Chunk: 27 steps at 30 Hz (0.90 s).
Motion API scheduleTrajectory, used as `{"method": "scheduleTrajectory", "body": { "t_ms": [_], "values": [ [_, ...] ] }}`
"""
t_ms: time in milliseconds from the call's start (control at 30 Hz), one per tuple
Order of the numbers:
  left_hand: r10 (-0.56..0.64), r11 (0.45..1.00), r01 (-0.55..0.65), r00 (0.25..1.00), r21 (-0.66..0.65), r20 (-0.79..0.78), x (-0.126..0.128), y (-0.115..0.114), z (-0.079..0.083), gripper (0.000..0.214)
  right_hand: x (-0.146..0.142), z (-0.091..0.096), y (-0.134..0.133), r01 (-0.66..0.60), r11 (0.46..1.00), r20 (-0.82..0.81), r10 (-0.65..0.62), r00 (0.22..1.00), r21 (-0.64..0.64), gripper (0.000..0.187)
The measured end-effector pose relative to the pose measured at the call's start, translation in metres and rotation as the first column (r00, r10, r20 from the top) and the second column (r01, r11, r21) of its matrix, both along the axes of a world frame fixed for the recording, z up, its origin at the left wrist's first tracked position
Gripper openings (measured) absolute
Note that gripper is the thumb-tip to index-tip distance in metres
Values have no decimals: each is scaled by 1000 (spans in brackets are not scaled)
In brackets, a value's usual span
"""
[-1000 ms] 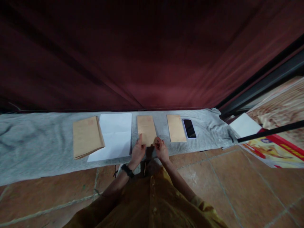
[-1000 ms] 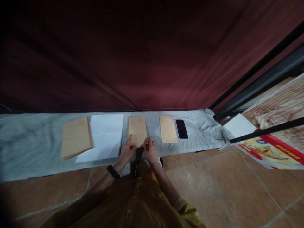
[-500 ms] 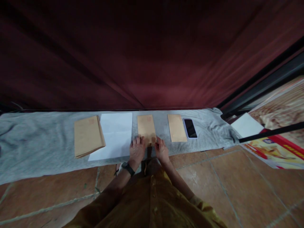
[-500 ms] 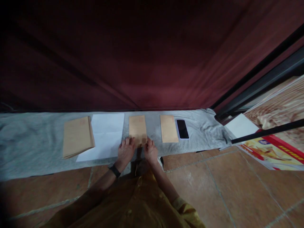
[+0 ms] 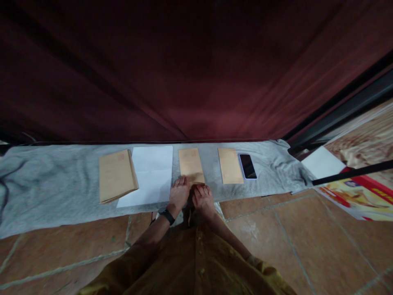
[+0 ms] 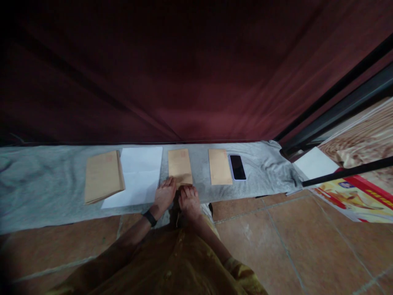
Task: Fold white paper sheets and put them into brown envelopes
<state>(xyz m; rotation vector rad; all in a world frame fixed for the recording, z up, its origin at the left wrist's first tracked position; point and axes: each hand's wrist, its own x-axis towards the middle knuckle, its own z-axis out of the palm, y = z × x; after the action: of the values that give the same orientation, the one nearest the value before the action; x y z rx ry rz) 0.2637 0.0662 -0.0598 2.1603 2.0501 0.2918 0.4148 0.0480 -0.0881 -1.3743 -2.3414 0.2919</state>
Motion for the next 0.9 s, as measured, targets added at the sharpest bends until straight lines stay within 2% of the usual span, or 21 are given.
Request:
{"method": "scheduleTrajectory", "body": {
  "t_ms": [200, 333, 500, 633, 833, 900],
  "values": [
    [-81, 996, 81, 997, -25, 7, 1, -2, -6, 52, -6, 6, 6, -70, 997, -24, 70, 997, -16, 43],
    [-88, 995, 88, 996, -41, -10, 2, -1, -8, 53, -7, 2, 12, 19, 999, -10, -19, 1000, -37, 43],
    [-139, 989, 137, 989, -59, -44, 1, -1, -13, 49, -15, -12, 11, 84, 997, 21, -83, 996, -2, 38],
    [-185, 982, 185, 983, -31, -8, 0, -3, -19, 50, -20, -20, 9, 135, 990, 10, -135, 991, 29, 36],
    [-81, 997, 77, 987, 28, 139, 0, -1, -23, 62, -20, -25, 12, 102, 990, -3, -102, 995, 94, 37],
    [-102, 995, 99, 979, 27, 176, 0, 0, -22, 64, -19, -24, 14, 89, 993, -11, -89, 996, 83, 36]
  ]
}}
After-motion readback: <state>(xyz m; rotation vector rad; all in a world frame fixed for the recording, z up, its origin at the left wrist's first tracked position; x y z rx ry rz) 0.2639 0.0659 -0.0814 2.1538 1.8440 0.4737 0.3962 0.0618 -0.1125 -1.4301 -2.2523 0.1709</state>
